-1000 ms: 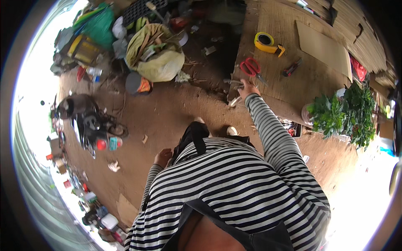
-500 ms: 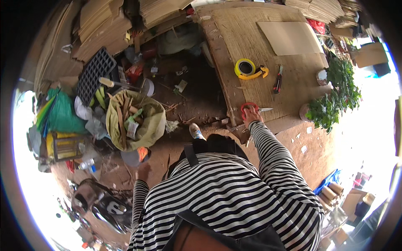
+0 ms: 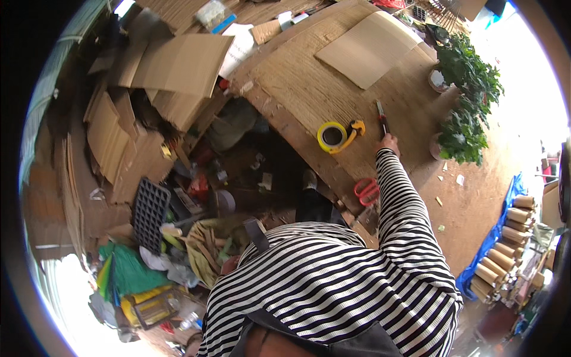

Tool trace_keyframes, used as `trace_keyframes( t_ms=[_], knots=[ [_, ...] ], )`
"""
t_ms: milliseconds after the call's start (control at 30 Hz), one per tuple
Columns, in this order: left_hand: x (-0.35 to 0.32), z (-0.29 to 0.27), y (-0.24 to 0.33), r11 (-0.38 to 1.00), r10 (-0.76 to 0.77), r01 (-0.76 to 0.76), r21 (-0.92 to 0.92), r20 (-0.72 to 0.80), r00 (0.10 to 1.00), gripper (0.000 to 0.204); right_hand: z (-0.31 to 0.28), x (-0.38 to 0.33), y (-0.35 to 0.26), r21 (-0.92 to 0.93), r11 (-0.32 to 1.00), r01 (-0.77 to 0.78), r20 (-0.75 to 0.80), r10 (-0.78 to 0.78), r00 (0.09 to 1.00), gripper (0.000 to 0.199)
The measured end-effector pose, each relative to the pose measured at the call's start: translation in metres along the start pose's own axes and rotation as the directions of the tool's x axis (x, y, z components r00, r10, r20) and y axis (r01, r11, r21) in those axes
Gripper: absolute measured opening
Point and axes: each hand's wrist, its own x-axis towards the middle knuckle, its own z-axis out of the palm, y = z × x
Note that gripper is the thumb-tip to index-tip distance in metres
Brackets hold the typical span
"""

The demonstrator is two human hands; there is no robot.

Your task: The person assembles cylindrical cardboard planters by wrapping corrugated cardboard around a plastic bottle, securing it with tape, and inserting a small potted plant. They repeat this process for multiple units and place the finished planters on a blue tarp.

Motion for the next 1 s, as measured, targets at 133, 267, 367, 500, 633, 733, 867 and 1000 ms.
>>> trace_keyframes(
  t_ms=[133, 267, 367, 500, 633, 733, 867, 1000],
  knots=[
    [0.057, -0.069, 0.039, 0.994, -0.063, 0.063, 0.091, -0.003, 0.998, 0.033, -0.001, 0.043, -0.015, 0.063, 0.990, -0.122, -0.019, 0.123, 0.992, 0.038],
    [0.120, -0.149, 0.118, 0.977, -0.084, 0.094, 0.193, -0.060, 0.995, 0.033, 0.016, 0.050, 0.023, 0.081, 0.991, -0.104, 0.028, 0.102, 0.994, 0.038],
    [0.158, -0.191, 0.150, 0.980, -0.093, 0.057, -0.188, -0.187, 0.978, 0.033, 0.006, 0.050, 0.050, 0.039, 0.961, -0.273, 0.122, 0.266, 0.956, 0.039],
    [0.208, -0.204, 0.185, 0.961, -0.081, 0.043, -0.275, -0.127, 0.989, 0.035, -0.012, 0.006, 0.039, 0.122, 0.968, -0.218, 0.093, 0.207, 0.974, 0.039],
    [0.265, -0.204, 0.185, 0.986, 0.105, -0.106, 0.130, 0.020, 0.994, 0.034, 0.083, -0.027, -0.022, 0.294, 0.953, -0.069, 0.315, -0.029, 0.949, 0.088],
    [0.304, -0.222, 0.274, 0.872, 0.311, -0.346, 0.347, 0.154, 0.938, 0.036, 0.068, -0.045, -0.073, 0.479, 0.809, -0.340, 0.388, 0.153, 0.909, 0.100],
    [0.351, -0.256, 0.356, 0.833, 0.344, -0.396, 0.386, 0.200, 0.917, 0.037, 0.067, -0.044, -0.093, 0.365, 0.889, -0.276, 0.346, 0.146, 0.927, 0.086],
    [0.401, -0.256, 0.408, 0.732, 0.424, -0.537, 0.419, 0.338, 0.840, 0.038, 0.026, -0.054, -0.077, 0.260, 0.931, -0.255, 0.300, 0.173, 0.938, 0.073]
  ],
)
